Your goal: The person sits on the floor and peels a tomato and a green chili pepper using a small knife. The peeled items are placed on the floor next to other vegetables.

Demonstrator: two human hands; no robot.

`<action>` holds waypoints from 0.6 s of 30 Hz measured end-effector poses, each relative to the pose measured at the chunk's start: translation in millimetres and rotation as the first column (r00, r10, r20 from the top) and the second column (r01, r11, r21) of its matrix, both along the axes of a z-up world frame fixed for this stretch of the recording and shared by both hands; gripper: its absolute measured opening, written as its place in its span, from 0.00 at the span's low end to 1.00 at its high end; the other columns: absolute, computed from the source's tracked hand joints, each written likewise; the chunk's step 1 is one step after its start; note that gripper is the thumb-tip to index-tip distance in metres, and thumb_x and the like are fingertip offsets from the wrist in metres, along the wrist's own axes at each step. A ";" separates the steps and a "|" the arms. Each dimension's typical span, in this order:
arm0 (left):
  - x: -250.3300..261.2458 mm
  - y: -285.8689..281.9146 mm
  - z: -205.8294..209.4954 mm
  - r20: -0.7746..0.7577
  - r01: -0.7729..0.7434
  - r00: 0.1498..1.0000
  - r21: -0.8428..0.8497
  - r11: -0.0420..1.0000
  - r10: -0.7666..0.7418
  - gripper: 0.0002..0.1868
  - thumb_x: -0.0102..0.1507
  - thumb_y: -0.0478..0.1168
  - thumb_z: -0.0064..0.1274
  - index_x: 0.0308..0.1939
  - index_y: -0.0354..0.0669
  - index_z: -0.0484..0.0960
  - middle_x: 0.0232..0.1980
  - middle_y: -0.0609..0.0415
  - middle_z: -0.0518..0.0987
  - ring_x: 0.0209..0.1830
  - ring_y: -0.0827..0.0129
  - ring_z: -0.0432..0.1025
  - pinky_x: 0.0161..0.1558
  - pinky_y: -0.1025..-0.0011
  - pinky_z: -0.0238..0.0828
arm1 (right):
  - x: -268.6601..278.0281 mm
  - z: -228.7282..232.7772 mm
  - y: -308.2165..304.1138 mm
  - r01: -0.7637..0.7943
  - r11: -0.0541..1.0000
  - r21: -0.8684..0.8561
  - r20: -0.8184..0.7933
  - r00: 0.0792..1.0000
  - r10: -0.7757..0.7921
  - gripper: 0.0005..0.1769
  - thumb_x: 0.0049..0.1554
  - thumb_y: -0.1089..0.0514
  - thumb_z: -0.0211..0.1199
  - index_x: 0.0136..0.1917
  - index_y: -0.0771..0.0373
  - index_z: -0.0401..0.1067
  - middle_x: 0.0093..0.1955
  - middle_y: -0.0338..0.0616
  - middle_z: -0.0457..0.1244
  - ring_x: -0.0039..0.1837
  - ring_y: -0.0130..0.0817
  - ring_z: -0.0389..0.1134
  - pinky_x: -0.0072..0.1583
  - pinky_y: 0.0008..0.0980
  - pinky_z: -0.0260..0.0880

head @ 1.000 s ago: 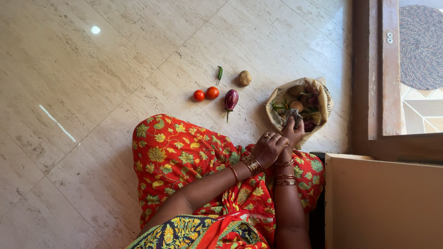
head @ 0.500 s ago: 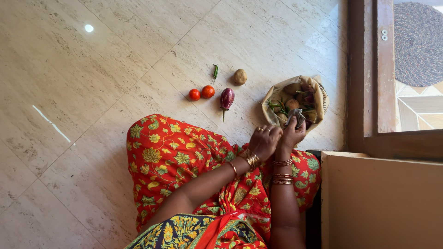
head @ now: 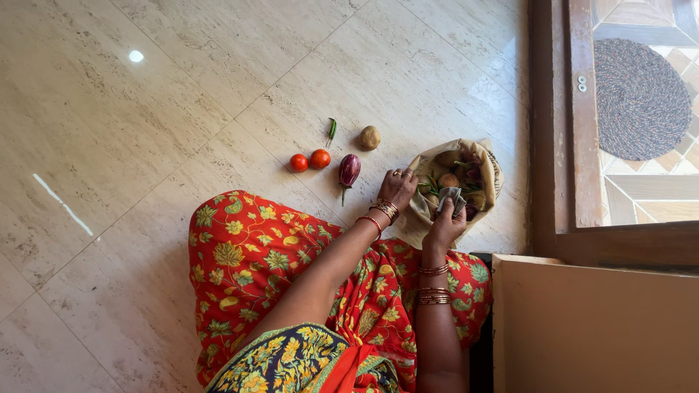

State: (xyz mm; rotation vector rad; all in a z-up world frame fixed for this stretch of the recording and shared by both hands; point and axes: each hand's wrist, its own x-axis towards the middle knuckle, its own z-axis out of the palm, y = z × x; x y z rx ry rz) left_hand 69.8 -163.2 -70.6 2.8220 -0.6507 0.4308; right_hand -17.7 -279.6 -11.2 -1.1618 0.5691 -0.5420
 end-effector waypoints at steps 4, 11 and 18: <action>-1.3 10.2 7.5 -0.232 -0.175 0.969 -0.420 0.891 0.082 0.10 0.62 0.44 0.58 0.44 0.46 0.84 0.42 0.51 0.82 0.39 0.57 0.78 0.42 0.58 0.75 | -0.8 -3.9 -0.2 -0.034 0.999 -0.021 0.030 0.999 0.035 0.07 0.65 0.58 0.60 0.53 0.63 0.74 0.40 0.34 0.66 0.36 0.19 0.64 0.38 0.21 0.64; -17.1 75.0 15.9 -0.650 -0.512 0.730 -0.725 0.460 -0.212 0.11 0.67 0.44 0.56 0.43 0.40 0.87 0.31 0.56 0.85 0.22 0.75 0.75 0.27 0.73 0.73 | -9.9 14.5 12.8 -0.112 0.989 -0.099 0.078 0.990 0.120 0.07 0.66 0.61 0.60 0.56 0.65 0.73 0.43 0.36 0.66 0.40 0.22 0.64 0.40 0.24 0.67; -48.2 139.1 39.0 -0.694 -0.623 0.619 -0.719 0.309 -0.368 0.10 0.65 0.40 0.59 0.46 0.38 0.87 0.33 0.58 0.85 0.21 0.81 0.72 0.23 0.79 0.67 | -34.0 57.7 77.8 -0.052 0.553 -0.831 0.124 0.953 0.276 0.19 0.61 0.73 0.61 0.64 0.62 0.75 0.58 0.45 0.66 0.59 0.33 0.69 0.58 0.31 0.75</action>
